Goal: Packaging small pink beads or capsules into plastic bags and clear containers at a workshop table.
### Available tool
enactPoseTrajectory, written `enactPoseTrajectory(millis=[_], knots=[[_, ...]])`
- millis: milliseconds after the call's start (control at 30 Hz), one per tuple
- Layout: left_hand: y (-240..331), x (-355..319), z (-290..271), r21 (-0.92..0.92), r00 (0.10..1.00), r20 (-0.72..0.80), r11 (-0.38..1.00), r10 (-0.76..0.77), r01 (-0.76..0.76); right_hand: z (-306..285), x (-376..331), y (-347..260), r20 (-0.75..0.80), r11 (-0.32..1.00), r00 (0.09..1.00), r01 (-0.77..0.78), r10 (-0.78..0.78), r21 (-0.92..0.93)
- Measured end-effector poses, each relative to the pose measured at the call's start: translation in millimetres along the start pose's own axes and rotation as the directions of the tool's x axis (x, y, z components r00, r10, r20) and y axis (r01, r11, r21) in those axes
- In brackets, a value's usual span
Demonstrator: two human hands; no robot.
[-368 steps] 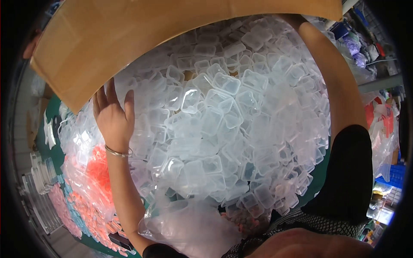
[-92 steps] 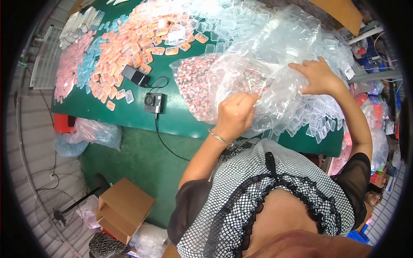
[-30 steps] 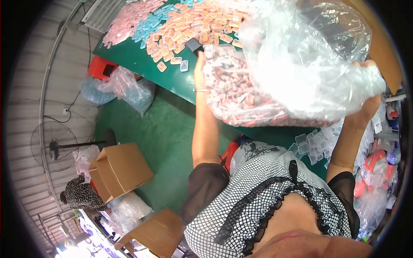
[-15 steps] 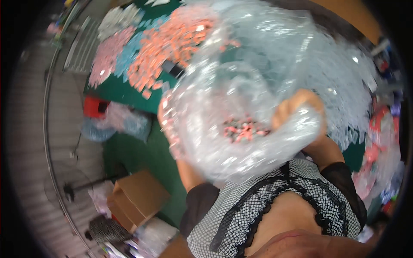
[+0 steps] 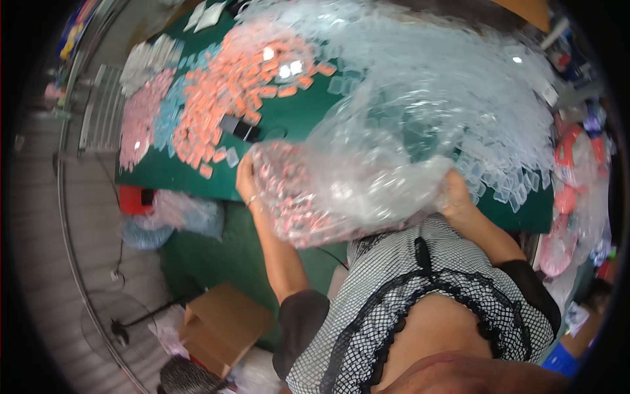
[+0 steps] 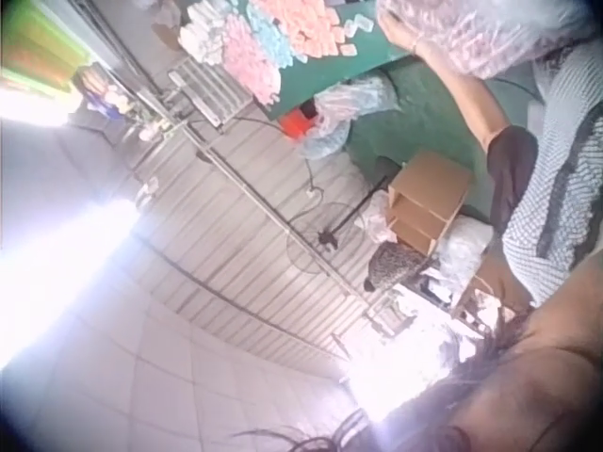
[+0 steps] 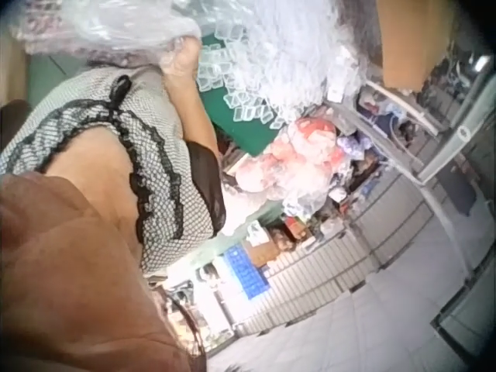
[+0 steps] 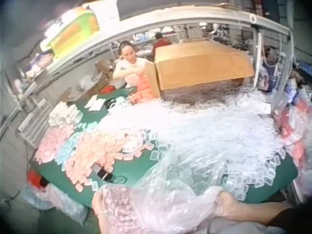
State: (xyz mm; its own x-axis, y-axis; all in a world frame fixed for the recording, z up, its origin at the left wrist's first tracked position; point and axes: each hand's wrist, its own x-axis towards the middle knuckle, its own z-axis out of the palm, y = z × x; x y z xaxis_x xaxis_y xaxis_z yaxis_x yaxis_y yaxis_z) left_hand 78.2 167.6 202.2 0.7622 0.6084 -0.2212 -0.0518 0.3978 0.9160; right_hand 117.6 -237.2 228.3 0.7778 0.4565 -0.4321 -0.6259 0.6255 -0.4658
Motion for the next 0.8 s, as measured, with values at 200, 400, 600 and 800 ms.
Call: enactPoseTrajectory(millis=[200, 400, 600, 800], knots=[[4.5, 1.1, 47.8, 0.222, 0.997, -0.024, 0.973, 0.074, -0.067, -34.6, -16.2, -9.7, -0.147, 0.963, 0.974, 0.133, -0.170, -0.234], [5.6, 4.5, 30.9, 0.876, 0.938, 0.264, 0.351, 0.225, -0.331, -56.2, -36.3, 9.7, -0.232, 0.940, 0.973, -0.062, -0.019, -0.335], [7.5, 31.3, 119.4, 0.731, 0.733, 0.679, 0.055, 0.036, -0.680, -84.0, -30.5, 13.2, 0.104, 0.949, 0.981, -0.128, 0.163, -0.287], [-111.8, 77.1, 176.2, 0.648, 0.579, 0.649, -0.042, -0.494, -0.761, -88.0, -30.8, 27.1, 0.133, 0.978, 0.969, -0.202, 0.206, -0.045]])
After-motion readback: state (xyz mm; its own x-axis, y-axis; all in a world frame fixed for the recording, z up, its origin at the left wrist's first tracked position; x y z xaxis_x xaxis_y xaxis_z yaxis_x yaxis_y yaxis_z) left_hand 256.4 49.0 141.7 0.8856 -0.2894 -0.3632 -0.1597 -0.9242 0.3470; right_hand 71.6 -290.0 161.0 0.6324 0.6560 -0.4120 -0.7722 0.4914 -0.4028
